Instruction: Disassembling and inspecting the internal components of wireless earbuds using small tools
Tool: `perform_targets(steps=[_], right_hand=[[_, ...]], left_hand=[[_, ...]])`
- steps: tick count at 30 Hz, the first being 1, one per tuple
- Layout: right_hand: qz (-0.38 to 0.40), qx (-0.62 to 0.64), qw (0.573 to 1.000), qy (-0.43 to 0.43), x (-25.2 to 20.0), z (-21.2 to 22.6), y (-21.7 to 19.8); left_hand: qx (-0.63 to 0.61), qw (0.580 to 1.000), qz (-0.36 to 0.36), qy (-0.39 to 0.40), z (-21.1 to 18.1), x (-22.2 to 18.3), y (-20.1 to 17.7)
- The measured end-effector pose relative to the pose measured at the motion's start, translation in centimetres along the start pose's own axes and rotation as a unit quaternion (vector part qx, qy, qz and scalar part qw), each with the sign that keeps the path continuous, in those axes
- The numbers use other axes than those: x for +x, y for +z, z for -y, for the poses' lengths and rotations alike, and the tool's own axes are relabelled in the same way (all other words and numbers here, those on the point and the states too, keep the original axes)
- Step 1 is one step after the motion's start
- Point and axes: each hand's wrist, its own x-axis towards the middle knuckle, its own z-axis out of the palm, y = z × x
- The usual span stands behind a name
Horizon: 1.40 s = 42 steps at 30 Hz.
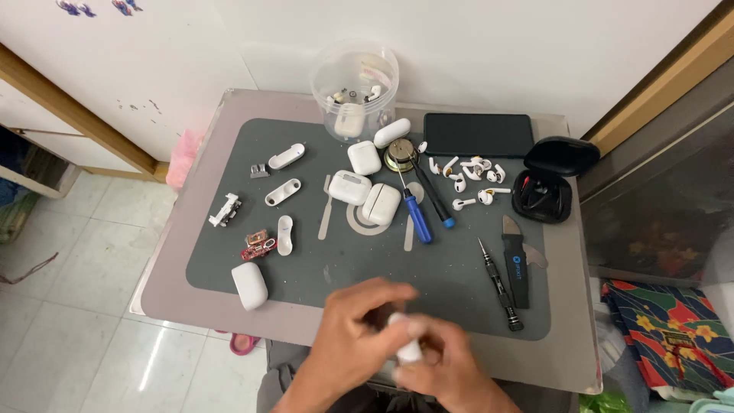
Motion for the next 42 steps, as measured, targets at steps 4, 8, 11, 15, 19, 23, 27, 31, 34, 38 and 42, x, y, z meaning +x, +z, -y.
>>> perform_targets(steps=[4,8,11,15,19,23,27,31,34,38,42], right_hand=[[-0.212,-0.238,0.946,-0.051,-0.3,0.7,0.4],[-0.206,-0.074,0.975,0.028,0.0,1.7,-0.1],[-0.18,-0.11,0.977,-0.032,0.3,2.8,-0.5],[-0.152,0.026,0.986,-0.062,1.1,1.5,-1.7],[-0.125,0.071,0.985,-0.091,1.1,1.4,-1.7],[-0.235,-0.132,0.957,-0.107,1.0,3.0,1.3],[-0.222,-0.121,0.96,-0.12,1.2,1.8,0.6],[-0.128,-0.015,0.986,-0.104,0.9,1.2,-0.3],[-0.214,-0.186,0.952,-0.115,0.4,1.6,0.7],[-0.259,-0.412,0.866,-0.116,-0.3,1.2,0.9],[-0.186,-0.571,0.773,-0.205,-2.6,4.9,2.3]], left_hand=[[0.055,0.997,0.013,-0.049,-1.7,-0.9,-1.2],[0.028,0.999,0.007,-0.02,0.3,-0.9,-1.7],[-0.011,1.0,0.007,-0.008,1.1,-0.4,-1.4],[-0.21,0.966,-0.064,-0.138,6.4,-0.7,0.2],[-0.305,0.938,-0.083,-0.14,7.1,-0.1,1.1],[-0.219,0.952,-0.091,-0.192,2.0,0.5,1.5],[-0.172,0.97,-0.084,-0.151,2.8,0.0,0.4],[-0.241,0.934,-0.116,-0.238,5.6,-0.8,0.5],[-0.132,0.967,-0.129,-0.175,4.4,-1.1,1.1],[-0.006,0.987,-0.105,-0.124,3.1,-1.2,0.9],[0.063,0.986,-0.149,-0.047,4.4,1.0,-2.5]])
